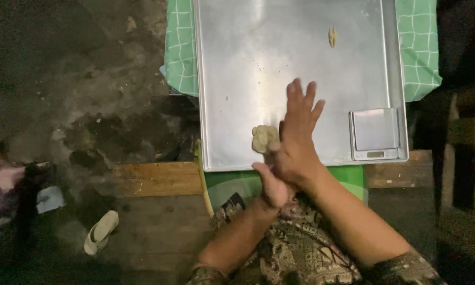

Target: Shaping small pieces of dough into thin, needle-like forms by rolling them between palms and placing them on a metal tray.

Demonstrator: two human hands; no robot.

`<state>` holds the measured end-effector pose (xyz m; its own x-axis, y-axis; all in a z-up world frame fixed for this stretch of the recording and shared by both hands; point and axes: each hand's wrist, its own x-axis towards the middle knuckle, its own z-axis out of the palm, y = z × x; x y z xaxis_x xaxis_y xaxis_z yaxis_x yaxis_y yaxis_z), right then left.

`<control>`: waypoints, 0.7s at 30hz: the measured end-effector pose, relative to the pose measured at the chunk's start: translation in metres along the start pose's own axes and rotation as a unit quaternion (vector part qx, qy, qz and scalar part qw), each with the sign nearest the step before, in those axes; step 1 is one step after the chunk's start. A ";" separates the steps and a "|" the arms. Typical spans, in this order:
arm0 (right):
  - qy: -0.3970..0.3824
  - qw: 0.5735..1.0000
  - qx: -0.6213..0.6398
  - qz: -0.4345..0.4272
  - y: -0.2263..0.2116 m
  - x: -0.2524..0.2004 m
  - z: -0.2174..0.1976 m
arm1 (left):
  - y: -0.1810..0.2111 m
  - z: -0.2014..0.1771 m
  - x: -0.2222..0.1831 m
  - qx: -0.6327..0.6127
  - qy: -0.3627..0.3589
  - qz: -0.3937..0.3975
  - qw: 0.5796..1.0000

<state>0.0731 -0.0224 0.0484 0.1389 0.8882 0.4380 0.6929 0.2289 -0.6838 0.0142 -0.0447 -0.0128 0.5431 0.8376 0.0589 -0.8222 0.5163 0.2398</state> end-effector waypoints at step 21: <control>0.008 0.992 0.053 0.118 -0.004 -0.022 -0.082 | 0.040 0.021 0.038 -0.145 0.071 -0.145 0.976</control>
<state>0.1252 -0.0759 0.0890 0.2994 0.9160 0.2671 0.5612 0.0573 -0.8257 0.0052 0.0038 0.0193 0.7485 0.6539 -0.1105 -0.6617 0.7473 -0.0602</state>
